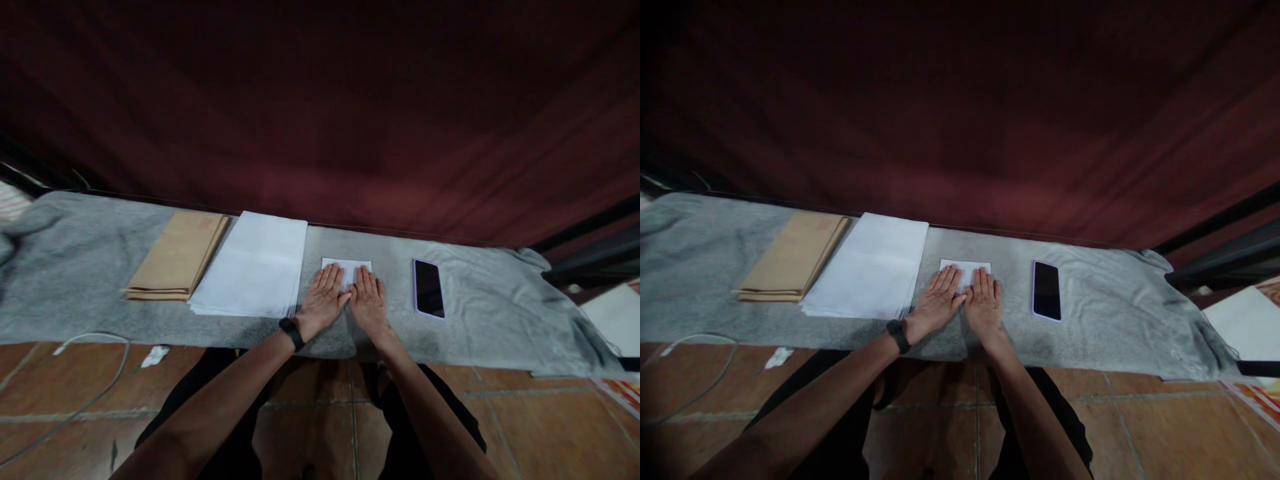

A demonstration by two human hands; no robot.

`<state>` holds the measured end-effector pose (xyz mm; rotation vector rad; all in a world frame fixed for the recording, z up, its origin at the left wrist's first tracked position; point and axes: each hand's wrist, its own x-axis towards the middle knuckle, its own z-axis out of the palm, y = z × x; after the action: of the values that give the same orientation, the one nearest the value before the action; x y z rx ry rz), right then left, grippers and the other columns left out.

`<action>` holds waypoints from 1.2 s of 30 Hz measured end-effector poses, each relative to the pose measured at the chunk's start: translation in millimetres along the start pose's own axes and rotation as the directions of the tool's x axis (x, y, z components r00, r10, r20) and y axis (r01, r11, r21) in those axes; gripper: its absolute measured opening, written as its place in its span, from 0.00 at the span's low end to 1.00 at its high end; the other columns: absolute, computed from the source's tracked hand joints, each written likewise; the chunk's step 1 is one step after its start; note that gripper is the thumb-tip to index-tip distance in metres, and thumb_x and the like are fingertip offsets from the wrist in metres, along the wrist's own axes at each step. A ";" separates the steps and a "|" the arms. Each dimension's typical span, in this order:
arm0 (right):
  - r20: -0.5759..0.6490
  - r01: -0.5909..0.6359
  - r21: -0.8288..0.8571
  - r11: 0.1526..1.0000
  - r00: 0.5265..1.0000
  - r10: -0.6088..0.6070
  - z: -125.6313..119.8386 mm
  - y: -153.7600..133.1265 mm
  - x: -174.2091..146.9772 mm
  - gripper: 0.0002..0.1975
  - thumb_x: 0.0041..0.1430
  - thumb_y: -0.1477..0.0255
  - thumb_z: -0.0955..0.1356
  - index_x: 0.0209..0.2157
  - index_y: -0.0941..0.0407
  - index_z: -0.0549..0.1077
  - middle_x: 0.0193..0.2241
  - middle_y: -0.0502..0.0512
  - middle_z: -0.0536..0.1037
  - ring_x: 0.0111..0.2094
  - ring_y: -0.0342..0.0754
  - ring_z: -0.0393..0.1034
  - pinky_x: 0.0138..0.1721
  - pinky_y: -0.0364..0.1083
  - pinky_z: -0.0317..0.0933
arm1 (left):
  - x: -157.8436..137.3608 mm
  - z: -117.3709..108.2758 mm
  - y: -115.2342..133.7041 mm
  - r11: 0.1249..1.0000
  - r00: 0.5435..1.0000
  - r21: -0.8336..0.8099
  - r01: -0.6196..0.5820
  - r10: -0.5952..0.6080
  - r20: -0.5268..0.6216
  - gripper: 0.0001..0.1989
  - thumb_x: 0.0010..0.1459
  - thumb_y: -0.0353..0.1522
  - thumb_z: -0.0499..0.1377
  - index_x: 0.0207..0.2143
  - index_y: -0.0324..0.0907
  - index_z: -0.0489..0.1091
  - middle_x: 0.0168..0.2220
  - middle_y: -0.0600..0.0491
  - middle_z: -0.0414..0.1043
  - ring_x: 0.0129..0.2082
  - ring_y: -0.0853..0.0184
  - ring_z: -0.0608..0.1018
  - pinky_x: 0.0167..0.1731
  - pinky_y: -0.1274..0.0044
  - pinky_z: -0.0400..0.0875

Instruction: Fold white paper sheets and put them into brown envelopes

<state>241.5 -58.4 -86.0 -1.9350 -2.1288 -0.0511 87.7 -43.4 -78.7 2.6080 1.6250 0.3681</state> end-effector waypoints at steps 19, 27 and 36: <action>-0.041 0.083 0.145 0.986 0.996 -0.078 -18.0 22.9 -0.9 0.29 0.73 0.66 0.51 0.69 0.63 0.55 0.70 0.64 0.53 0.71 0.53 0.45 0.68 0.58 0.48 | -3.9 -12.3 2.5 0.998 0.999 0.052 0.029 -0.030 0.018 0.28 0.70 0.41 0.46 0.68 0.40 0.56 0.71 0.42 0.50 0.71 0.55 0.54 0.68 0.58 0.45; 0.091 0.145 0.163 0.976 0.983 -0.162 -11.7 -6.1 6.0 0.28 0.74 0.63 0.51 0.68 0.61 0.58 0.69 0.60 0.56 0.71 0.51 0.47 0.70 0.55 0.42 | -2.9 -9.8 -7.1 1.000 0.999 0.021 -0.002 0.001 0.042 0.28 0.69 0.36 0.43 0.69 0.39 0.55 0.71 0.43 0.50 0.71 0.57 0.54 0.68 0.60 0.48; 0.060 -0.003 0.023 1.000 0.998 0.002 -8.8 12.3 3.1 0.29 0.73 0.64 0.53 0.70 0.61 0.52 0.70 0.60 0.53 0.70 0.55 0.49 0.68 0.56 0.42 | -1.5 -14.1 -9.7 0.989 0.989 0.049 0.138 -0.140 0.044 0.30 0.67 0.32 0.44 0.69 0.31 0.52 0.71 0.42 0.50 0.72 0.59 0.52 0.69 0.63 0.46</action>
<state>254.9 -55.7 -78.7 -1.9495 -2.1548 0.0320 75.4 -41.6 -66.9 2.4955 1.8068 0.2634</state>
